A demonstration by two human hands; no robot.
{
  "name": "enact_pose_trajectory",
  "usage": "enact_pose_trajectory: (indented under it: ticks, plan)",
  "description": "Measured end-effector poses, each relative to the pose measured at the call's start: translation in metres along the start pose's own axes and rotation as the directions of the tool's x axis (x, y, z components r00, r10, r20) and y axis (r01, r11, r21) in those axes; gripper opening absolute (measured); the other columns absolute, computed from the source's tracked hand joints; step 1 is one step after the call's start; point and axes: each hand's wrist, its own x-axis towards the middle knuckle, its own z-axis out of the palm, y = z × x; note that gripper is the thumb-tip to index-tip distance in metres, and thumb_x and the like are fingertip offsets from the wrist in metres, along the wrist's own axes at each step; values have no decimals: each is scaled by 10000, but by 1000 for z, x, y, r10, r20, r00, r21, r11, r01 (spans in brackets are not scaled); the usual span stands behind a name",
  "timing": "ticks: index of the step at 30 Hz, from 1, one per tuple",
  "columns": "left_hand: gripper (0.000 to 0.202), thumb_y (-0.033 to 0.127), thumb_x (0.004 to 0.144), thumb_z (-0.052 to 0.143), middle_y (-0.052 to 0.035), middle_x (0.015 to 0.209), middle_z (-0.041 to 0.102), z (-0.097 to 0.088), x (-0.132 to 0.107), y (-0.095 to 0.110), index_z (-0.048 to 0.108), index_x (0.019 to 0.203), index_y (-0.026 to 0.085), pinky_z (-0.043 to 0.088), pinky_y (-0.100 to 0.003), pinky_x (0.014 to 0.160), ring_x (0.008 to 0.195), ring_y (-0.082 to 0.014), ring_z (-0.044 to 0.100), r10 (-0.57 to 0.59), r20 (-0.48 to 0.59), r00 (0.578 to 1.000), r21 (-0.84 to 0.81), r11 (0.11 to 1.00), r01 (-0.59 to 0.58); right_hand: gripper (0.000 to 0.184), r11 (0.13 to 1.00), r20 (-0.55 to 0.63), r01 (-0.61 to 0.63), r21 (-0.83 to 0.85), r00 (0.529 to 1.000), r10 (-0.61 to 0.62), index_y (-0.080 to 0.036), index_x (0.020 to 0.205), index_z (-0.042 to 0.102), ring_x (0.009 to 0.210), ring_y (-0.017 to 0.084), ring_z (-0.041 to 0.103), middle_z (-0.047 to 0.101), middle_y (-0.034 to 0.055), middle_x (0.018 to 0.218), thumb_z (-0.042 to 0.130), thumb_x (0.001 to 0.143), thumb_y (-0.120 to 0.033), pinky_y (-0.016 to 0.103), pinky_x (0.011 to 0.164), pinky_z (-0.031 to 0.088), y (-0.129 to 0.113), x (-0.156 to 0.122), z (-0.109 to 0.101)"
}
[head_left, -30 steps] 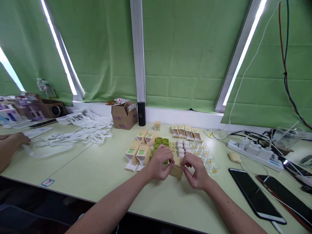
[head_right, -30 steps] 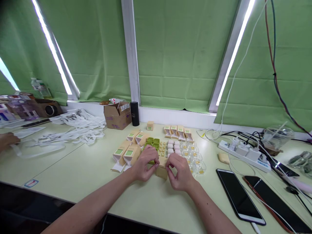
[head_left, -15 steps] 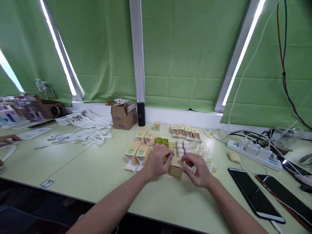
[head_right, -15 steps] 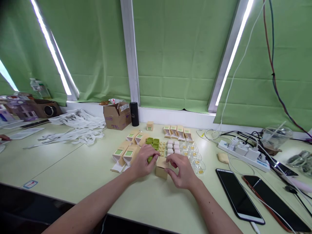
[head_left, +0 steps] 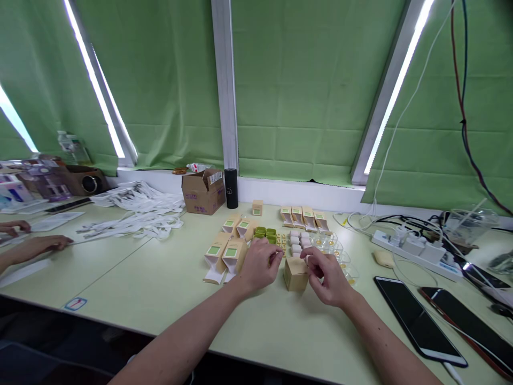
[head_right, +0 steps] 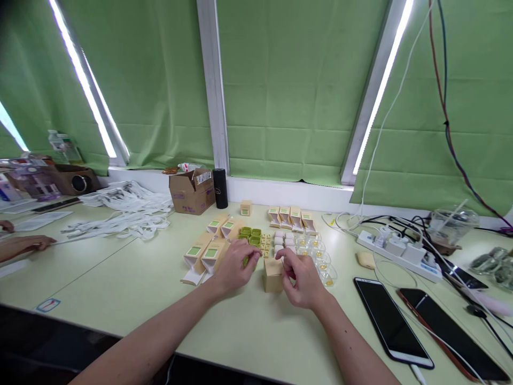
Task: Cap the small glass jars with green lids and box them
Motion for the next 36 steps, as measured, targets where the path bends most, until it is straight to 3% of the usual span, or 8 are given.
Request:
enact_pose_trajectory:
  ticks: [3,8,12,16,19,28,32,36]
  plan:
    - [243,232,988,528,-43,732,679,0,-1,2,767,1031,212,397,-386,798,802,-231,577,8,38,999,-10,1000,-7,330,999,-32,29,-24,999,-30,-236,1069,528,463,106,345,340,-112,593,498,775,-90,254,521,298,0,-2,3]
    - [253,225,975,530,-59,747,664,-1,-2,7,759,869,208,399,-389,797,813,-233,568,-8,95,995,4,1000,7,199,992,-192,104,-66,975,-115,-233,995,559,445,106,337,357,-106,561,511,849,-105,260,508,297,0,-5,4]
    - [268,230,972,522,-48,710,624,-1,-2,5,692,767,202,396,-387,784,785,-222,550,-1,99,995,-1,1000,1,183,988,-186,105,-113,975,-124,-225,1012,573,423,106,354,390,-105,533,497,889,-113,261,493,299,0,-4,6]
    - [344,239,975,490,-31,629,536,2,-2,0,545,639,196,386,-385,756,722,-204,504,31,56,998,3,1000,-31,198,984,-241,61,-169,965,-102,-217,1029,581,412,97,423,562,-81,561,504,891,-98,245,486,347,4,-3,7]
    - [340,238,971,486,-32,640,535,3,-2,-2,516,635,196,383,-386,754,725,-201,506,42,33,999,-2,999,-42,215,987,-313,23,-161,947,-73,-214,1033,586,445,94,523,680,-48,644,502,887,-80,226,513,417,5,-2,8]
    - [348,246,967,493,-26,616,547,3,-4,-4,523,624,202,400,-415,797,727,-205,527,113,49,992,-80,991,-109,194,972,-322,11,-235,942,-88,-211,971,589,433,90,527,685,-49,635,492,878,-70,213,507,409,3,1,12]
    - [246,268,968,503,-39,694,588,0,-3,-2,568,738,210,416,-416,801,775,-223,540,100,-27,995,-104,989,-103,160,952,-385,-54,-301,920,-70,-207,893,597,409,95,472,554,-71,537,495,887,-84,225,490,360,7,0,12]
    - [157,301,954,552,-95,996,685,-7,-1,5,614,1064,207,436,-449,919,1027,-283,549,98,10,995,-144,985,-96,155,935,-397,-70,-347,914,-79,-202,862,601,392,92,436,479,-86,505,493,883,-92,232,488,334,11,-1,14]
